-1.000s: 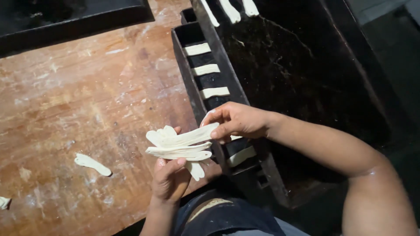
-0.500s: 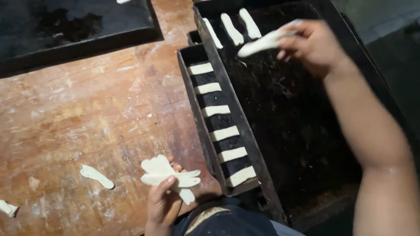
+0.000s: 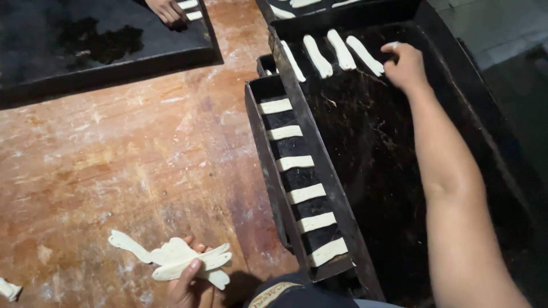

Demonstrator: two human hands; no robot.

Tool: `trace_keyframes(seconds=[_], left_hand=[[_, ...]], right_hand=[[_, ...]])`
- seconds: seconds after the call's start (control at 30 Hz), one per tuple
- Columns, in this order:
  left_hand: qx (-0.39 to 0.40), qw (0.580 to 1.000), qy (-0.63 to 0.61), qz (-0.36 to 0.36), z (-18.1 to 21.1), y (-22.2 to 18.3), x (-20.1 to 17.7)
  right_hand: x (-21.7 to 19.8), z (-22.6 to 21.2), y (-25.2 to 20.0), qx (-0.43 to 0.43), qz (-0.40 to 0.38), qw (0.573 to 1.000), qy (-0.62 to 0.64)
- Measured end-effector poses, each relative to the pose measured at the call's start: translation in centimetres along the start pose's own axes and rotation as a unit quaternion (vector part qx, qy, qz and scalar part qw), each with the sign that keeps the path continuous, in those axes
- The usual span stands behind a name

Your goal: The person picks up cut dough strips from a floured wooden table and places them one at a time into dark baking trays, arranging them in rows. A coworker beside the table cuts dough pieces with a knife while the person continues filling the trays.

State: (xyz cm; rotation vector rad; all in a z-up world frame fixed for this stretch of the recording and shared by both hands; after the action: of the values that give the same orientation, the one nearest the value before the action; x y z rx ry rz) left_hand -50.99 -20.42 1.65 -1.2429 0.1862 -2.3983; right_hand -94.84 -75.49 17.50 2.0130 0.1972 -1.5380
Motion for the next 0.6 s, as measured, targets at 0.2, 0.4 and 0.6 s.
trace_keyframes(seconds=[0.2,0.4,0.6], left_hand=[[0.001,1.000,0.003,-0.023,0.4,1.6,-1.0],[0.046,0.998,-0.015,-0.045,0.2,2.0,-0.3],[-0.016,0.999,0.036,-0.012,1.3,2.2,1.6]], right_hand=[[2.6,-0.4,1.0,0.092,-0.054,0.992,0.062],[4.8,-0.5,3.7,0.172,-0.034,0.984,-0.014],[3.7,-1.0,3.7,0.165,-0.031,0.985,-0.033]])
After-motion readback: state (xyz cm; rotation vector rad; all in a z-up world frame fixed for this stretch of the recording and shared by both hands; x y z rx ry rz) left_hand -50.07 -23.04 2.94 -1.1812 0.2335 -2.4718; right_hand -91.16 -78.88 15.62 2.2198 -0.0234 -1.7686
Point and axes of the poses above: each hand's wrist, its own y-axis towards the middle knuckle, its own x-axis out of the palm, z = x × y, the point moved 3 cm from there along y, towards the middle knuckle, and after that the axes turned 9 degrees about -z, right-handed, at the moved point
